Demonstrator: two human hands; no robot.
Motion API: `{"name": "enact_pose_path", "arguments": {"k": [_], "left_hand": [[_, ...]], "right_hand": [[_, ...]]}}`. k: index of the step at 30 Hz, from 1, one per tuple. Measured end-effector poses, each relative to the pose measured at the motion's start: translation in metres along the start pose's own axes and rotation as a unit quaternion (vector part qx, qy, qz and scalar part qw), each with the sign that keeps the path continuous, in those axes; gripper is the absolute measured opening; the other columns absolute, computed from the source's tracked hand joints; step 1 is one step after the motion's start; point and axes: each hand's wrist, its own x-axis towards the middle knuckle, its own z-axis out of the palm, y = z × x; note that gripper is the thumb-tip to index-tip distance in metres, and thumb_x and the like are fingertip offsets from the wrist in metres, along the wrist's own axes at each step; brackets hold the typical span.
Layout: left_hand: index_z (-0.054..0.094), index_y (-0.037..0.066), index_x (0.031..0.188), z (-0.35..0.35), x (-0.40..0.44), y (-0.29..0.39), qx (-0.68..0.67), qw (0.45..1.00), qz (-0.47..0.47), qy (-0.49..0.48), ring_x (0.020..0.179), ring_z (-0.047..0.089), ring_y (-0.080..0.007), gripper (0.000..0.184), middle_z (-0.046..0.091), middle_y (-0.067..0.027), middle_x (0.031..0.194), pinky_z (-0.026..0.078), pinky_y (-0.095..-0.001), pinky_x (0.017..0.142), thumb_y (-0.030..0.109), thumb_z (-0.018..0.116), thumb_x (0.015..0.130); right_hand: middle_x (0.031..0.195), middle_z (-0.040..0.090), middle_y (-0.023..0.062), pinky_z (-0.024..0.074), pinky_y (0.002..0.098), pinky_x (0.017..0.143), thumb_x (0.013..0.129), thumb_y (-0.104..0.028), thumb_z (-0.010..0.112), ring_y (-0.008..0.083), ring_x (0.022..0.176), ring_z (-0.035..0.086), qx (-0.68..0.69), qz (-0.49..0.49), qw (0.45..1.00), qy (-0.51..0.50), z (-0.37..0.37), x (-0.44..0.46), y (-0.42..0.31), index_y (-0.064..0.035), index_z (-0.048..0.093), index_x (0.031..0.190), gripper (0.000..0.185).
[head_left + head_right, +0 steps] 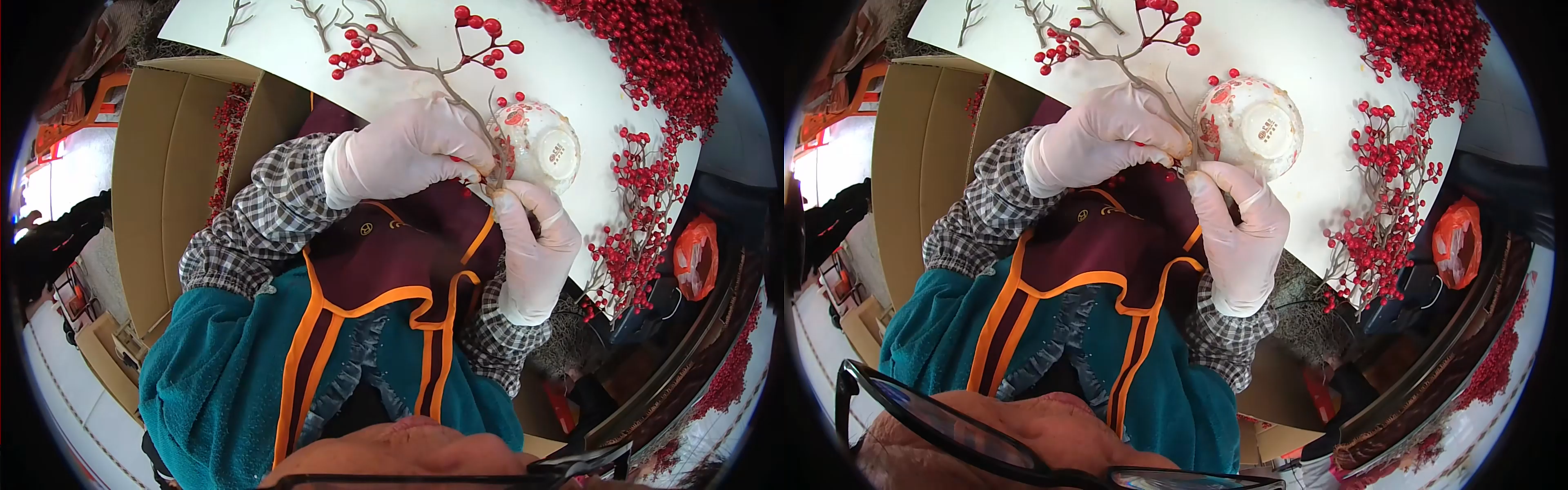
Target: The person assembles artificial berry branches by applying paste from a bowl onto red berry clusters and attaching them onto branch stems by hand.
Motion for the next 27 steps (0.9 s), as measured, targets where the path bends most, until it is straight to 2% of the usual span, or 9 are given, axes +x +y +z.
{"name": "enact_pose_path", "arguments": {"k": [5,11,14,27], "left_hand": [[0.068,0.0,0.092,-0.006,0.0,-0.004,-0.017,0.999,0.017,-0.03,0.074,0.062,-0.0221,0.013,0.065,-0.0098,0.081,0.05,-0.0298,0.065,-0.001,0.066,0.079],[0.067,-0.001,0.09,-0.008,-0.003,-0.007,-0.018,0.999,0.01,-0.035,0.075,0.062,-0.0217,0.011,0.065,-0.0102,0.083,0.05,-0.0293,0.066,-0.002,0.065,0.079],[0.067,-0.001,0.089,-0.008,-0.003,-0.006,-0.009,0.999,0.013,-0.03,0.076,0.062,-0.0221,0.011,0.065,-0.0101,0.084,0.05,-0.0295,0.067,-0.003,0.065,0.078],[0.067,0.0,0.089,-0.002,-0.01,-0.01,0.0,1.0,-0.014,0.011,0.079,0.063,-0.0239,0.013,0.067,-0.01,0.087,0.052,-0.0318,0.071,-0.001,0.07,0.076]], "right_hand": [[0.071,0.05,-0.0029,0.0343,0.021,0.058,0.082,-0.003,0.071,0.0054,0.063,0.04,-0.009,0.013,1.0,-0.027,0.003,0.0,0.01,0.0009,0.066,0.091,0.01],[0.071,0.05,-0.0031,0.0346,0.0214,0.057,0.083,-0.003,0.069,0.0049,0.063,0.04,0.004,0.028,0.999,-0.027,0.009,0.0,0.01,0.0006,0.065,0.088,0.007],[0.08,0.063,0.0015,0.0423,0.0205,0.067,0.086,0.001,0.063,0.0062,0.07,0.051,-0.004,0.073,0.997,-0.034,0.011,0.0,0.003,0.0033,0.066,0.094,0.009],[0.072,0.057,-0.0019,0.0369,0.0184,0.06,0.085,-0.001,0.064,0.0032,0.064,0.045,-0.032,0.02,0.999,0.018,0.021,-0.002,0.014,0.0025,0.067,0.091,0.007]]}}
